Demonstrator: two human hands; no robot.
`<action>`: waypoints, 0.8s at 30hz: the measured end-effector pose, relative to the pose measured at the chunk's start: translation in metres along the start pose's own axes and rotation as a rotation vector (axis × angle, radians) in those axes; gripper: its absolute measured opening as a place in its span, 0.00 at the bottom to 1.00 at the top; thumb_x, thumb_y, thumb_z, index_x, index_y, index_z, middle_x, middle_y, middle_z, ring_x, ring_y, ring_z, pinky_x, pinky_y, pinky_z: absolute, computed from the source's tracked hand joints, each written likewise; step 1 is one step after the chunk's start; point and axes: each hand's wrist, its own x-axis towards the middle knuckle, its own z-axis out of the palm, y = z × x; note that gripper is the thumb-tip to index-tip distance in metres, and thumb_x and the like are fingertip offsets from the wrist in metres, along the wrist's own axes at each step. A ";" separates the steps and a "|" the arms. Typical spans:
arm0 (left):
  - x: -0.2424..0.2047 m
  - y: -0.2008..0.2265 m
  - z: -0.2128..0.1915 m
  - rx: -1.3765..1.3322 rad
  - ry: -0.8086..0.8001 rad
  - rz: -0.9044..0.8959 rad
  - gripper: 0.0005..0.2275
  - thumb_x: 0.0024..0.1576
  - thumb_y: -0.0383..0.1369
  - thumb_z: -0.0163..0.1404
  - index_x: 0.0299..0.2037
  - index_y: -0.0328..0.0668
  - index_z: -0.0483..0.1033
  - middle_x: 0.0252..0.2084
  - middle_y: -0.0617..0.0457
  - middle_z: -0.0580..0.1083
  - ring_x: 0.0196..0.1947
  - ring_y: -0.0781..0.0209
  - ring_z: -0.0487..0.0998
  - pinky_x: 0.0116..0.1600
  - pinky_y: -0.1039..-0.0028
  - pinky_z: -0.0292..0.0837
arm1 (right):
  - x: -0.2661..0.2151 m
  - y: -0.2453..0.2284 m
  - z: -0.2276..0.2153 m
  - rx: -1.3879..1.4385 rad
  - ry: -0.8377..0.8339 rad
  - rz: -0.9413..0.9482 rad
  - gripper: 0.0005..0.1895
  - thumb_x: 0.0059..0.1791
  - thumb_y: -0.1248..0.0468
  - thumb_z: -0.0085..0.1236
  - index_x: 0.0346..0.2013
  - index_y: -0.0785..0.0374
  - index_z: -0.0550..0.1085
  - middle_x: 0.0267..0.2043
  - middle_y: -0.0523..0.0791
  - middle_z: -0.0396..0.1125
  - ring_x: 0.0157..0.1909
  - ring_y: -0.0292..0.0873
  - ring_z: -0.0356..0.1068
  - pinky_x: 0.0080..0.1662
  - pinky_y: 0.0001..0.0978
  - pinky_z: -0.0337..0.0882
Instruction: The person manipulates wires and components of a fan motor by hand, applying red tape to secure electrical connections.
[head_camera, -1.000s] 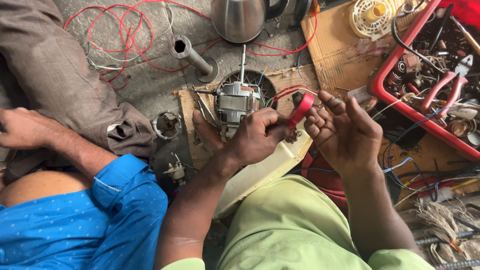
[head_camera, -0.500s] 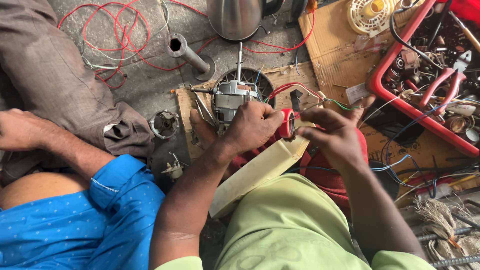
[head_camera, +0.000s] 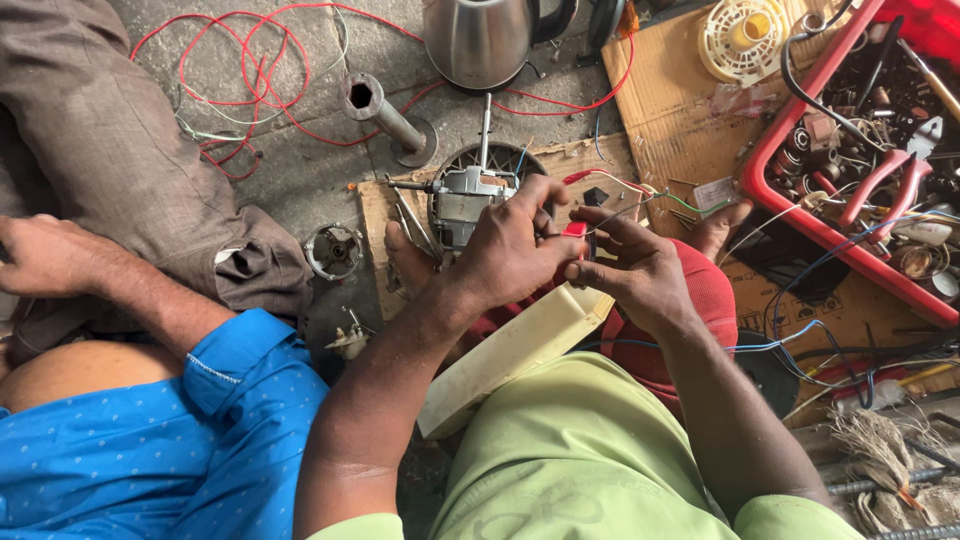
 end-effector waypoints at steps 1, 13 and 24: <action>-0.001 -0.002 0.000 -0.002 -0.009 0.051 0.14 0.52 0.30 0.60 0.47 0.37 0.76 0.32 0.45 0.77 0.32 0.57 0.81 0.40 0.69 0.77 | -0.001 -0.001 0.001 0.000 -0.003 0.000 0.37 0.43 0.71 0.69 0.66 0.67 0.68 0.52 0.49 0.72 0.52 0.38 0.73 0.54 0.33 0.75; -0.003 -0.013 0.007 -0.137 0.127 0.308 0.05 0.53 0.22 0.55 0.39 0.36 0.78 0.38 0.47 0.79 0.40 0.54 0.82 0.46 0.68 0.77 | -0.002 0.016 -0.004 0.323 -0.114 0.047 0.34 0.50 0.57 0.61 0.67 0.70 0.65 0.51 0.47 0.72 0.45 0.40 0.74 0.47 0.35 0.77; -0.010 0.005 -0.003 0.036 0.007 0.223 0.06 0.55 0.31 0.57 0.36 0.37 0.83 0.33 0.43 0.78 0.33 0.53 0.81 0.41 0.66 0.75 | 0.008 0.015 -0.026 0.490 0.008 0.215 0.30 0.57 0.37 0.48 0.52 0.61 0.66 0.27 0.50 0.71 0.19 0.41 0.67 0.21 0.26 0.64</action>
